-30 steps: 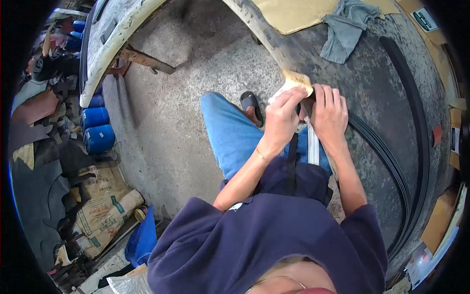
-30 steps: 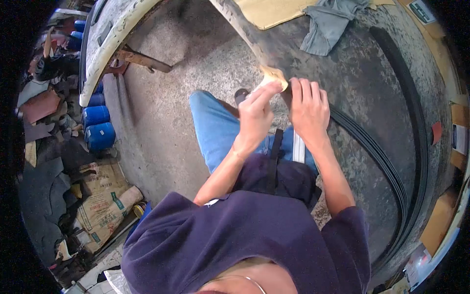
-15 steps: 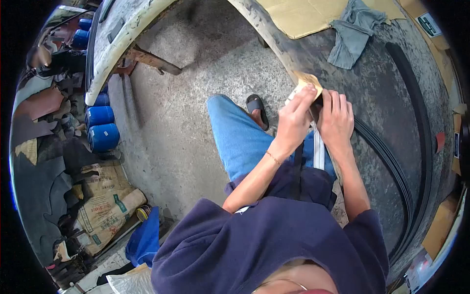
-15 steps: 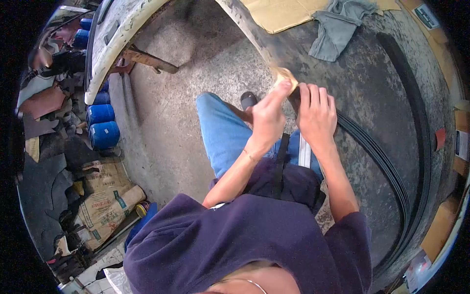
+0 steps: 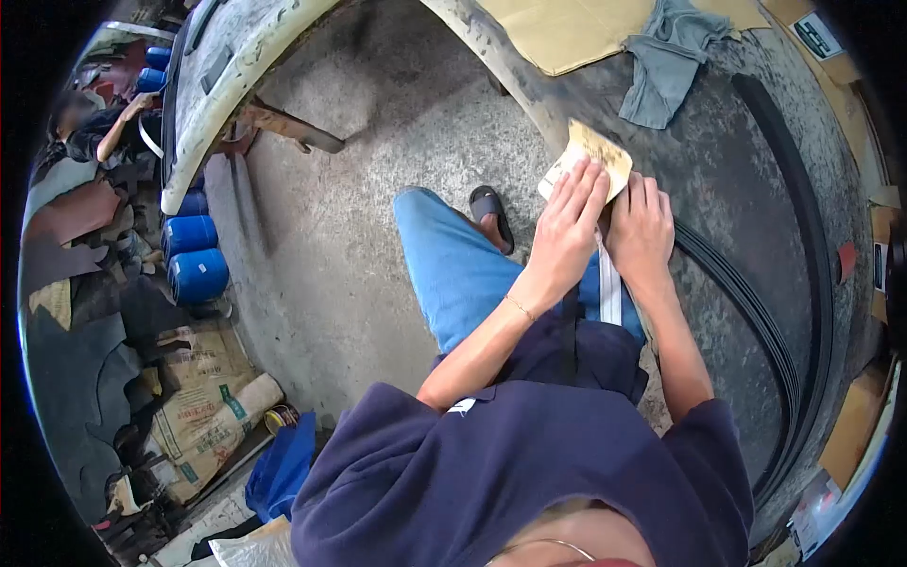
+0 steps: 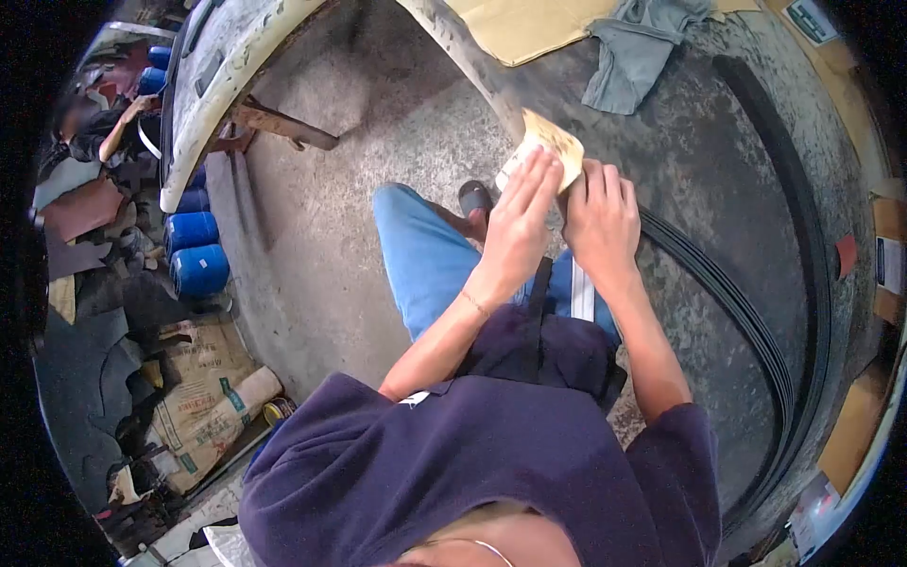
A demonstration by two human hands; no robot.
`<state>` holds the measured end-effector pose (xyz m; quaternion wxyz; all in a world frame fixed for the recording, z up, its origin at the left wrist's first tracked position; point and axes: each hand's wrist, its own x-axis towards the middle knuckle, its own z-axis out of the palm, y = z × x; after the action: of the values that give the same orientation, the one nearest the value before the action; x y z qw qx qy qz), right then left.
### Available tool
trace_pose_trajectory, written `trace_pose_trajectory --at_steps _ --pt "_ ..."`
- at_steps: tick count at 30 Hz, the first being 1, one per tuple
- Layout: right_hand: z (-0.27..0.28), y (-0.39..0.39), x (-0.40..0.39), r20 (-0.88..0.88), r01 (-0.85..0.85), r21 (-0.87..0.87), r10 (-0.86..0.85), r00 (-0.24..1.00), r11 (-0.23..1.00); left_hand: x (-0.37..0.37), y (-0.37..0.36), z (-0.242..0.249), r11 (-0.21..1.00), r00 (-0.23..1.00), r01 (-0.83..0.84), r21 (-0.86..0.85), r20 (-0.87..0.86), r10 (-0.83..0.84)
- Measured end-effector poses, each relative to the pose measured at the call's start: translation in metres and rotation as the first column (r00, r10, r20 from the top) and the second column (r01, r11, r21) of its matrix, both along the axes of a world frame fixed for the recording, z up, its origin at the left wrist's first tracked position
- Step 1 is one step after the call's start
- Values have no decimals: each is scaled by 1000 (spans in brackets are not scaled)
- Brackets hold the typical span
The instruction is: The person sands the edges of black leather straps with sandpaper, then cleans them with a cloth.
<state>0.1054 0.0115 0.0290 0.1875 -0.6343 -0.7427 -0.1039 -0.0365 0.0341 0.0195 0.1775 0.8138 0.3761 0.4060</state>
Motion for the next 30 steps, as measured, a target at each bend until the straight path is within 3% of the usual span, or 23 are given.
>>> trace_pose_trajectory --at_steps 4,7,9,10,13,15,16,18,26,28,30 --pt "3 1 0 -3 -5 -15 5 1000 1000 1 5 -6 991 998 -64 -120 -14 63" --pt "5 0 1 -133 -19 -5 18 991 1000 -2 13 -4 959 982 -190 -211 -53 183" --pt "1 -3 3 -305 20 11 -16 952 1000 5 1 5 973 984 -179 -143 -35 176" --pt "-2 -3 3 -308 24 10 -20 951 1000 7 -3 9 981 984 -177 -74 -20 176" --pt "-8 -2 5 -355 71 152 -13 935 986 5 -9 6 998 982 -48 48 -182 56" --pt "-9 -2 9 -399 58 101 -13 917 993 -5 -3 6 991 967 -52 124 -243 81" --pt "-10 -5 9 -451 46 38 -24 892 998 -4 -3 7 992 966 -44 120 -246 73" --pt "-9 -8 6 -461 47 32 -27 887 998 -4 -1 11 992 965 -112 -58 -244 95" --pt "-8 -4 6 -433 31 58 -3 901 998 -22 6 8 999 952 -26 46 -305 39" --pt "-6 -6 6 -431 36 70 -2 902 997 -23 15 4 951 892 -212 -226 -442 94" --pt "-5 -3 7 -403 23 71 7 915 997 -34 14 -2 936 919 -249 -249 -366 147"
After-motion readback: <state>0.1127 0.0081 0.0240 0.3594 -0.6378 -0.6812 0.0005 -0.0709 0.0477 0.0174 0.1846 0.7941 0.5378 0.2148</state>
